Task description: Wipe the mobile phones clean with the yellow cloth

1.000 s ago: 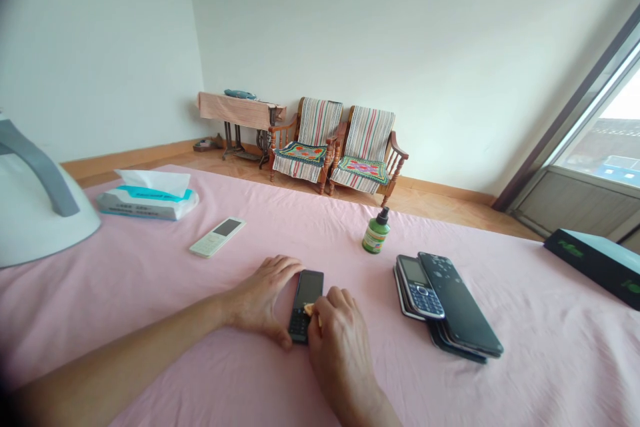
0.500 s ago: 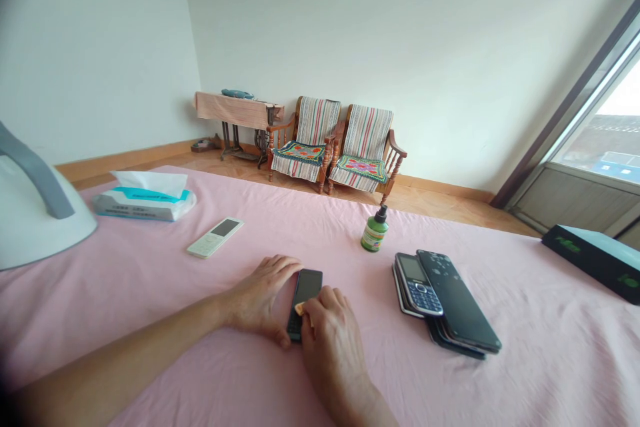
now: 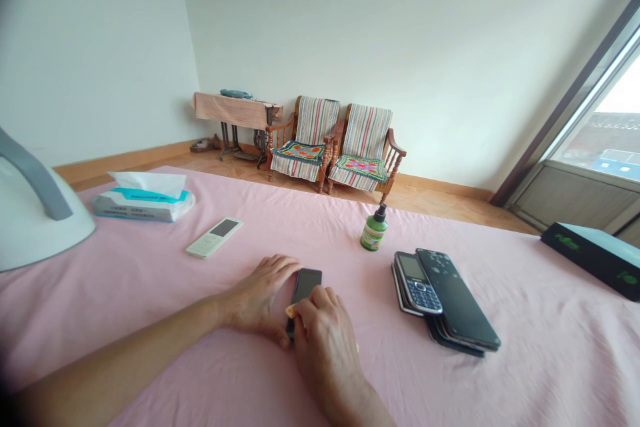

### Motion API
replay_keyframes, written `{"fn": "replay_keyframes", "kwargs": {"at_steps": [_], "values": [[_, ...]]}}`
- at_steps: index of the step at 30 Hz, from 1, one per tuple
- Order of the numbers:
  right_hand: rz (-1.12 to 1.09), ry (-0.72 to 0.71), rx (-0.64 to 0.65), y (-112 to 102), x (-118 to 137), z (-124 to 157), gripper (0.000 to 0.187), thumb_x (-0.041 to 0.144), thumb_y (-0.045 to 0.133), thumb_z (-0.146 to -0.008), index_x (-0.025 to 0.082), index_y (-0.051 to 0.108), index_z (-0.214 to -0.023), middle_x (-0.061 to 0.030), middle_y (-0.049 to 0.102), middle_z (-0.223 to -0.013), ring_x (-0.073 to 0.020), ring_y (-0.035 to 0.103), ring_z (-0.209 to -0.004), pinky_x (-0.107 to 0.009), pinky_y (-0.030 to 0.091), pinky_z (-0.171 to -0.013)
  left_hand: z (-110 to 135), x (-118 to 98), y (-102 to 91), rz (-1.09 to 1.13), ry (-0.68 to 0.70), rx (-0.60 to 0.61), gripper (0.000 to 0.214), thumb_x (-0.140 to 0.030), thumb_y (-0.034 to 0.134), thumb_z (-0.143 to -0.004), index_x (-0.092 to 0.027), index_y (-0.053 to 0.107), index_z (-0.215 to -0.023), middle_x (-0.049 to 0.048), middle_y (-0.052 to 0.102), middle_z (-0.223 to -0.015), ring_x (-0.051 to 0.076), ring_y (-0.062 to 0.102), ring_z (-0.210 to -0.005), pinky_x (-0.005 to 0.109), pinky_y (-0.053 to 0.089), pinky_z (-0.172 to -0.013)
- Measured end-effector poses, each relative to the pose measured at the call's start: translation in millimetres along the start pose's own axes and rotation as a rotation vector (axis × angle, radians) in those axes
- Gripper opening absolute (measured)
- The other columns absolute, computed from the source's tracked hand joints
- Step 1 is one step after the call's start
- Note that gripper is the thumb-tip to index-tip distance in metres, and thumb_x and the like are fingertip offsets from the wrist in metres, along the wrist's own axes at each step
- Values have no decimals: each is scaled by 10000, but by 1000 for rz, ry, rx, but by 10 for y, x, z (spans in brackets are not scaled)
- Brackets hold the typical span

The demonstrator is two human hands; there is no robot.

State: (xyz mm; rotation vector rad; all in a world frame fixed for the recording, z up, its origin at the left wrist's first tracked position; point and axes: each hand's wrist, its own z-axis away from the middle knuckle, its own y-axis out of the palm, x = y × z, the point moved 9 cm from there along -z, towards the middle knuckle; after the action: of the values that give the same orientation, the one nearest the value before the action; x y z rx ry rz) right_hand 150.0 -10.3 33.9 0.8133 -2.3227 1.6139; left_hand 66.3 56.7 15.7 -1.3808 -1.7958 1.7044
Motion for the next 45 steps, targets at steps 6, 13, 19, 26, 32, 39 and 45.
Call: {"fn": "replay_keyframes", "kwargs": {"at_steps": [6,13,19,26,32,39,45], "values": [[90,113,-16,-73,-156,11,221,-8,543,-755,165,623,-644,-34,570,-727,-168,504,-731,-250,352,-632,-7,8,-2,7,8,8,1037,-672,772,-422,-180,422,-1265,125,499,-1245,337,451,-1127,471,322,-997],[21,31,10,28,-14,6,238,7,524,-784,190,659,-714,-32,592,-765,-168,508,-757,-245,358,-659,2,-15,-12,-8,-99,-76,960,-659,774,-391,-193,444,-1163,113,513,-1166,341,479,-1077,477,363,-941],[105,140,-34,-169,-320,31,210,33,519,-780,176,591,-644,-30,571,-722,-167,512,-726,-249,343,-637,38,-17,-26,-77,-249,-176,864,-722,753,-389,-179,483,-1005,111,532,-1029,354,510,-978,509,403,-860],[25,138,-33,-124,-288,33,211,44,520,-790,177,626,-665,-34,575,-729,-173,517,-736,-251,351,-643,26,-146,-29,5,-52,-95,813,-676,671,-655,-270,405,-1307,101,478,-1304,335,435,-1178,468,333,-964],[-140,100,-48,-128,-188,38,216,17,527,-756,186,653,-709,-14,589,-735,-148,543,-711,-227,363,-625,27,-207,-1,-10,-13,-42,697,-542,653,-745,-290,387,-1339,89,490,-1312,315,437,-1180,457,303,-989],[-46,233,-176,-309,-496,33,177,116,550,-773,181,651,-644,-5,565,-636,-138,540,-584,-236,347,-561,32,-116,34,17,-120,-57,1115,-674,733,-493,-209,255,-1387,153,445,-1302,388,406,-1180,546,255,-1013],[-179,229,-80,-132,-337,54,193,105,544,-768,186,655,-633,-4,581,-634,-128,557,-570,-215,352,-527,18,-133,1,19,-115,-67,961,-673,736,-465,-199,421,-1240,124,497,-1186,355,454,-1097,503,336,-968]]}}
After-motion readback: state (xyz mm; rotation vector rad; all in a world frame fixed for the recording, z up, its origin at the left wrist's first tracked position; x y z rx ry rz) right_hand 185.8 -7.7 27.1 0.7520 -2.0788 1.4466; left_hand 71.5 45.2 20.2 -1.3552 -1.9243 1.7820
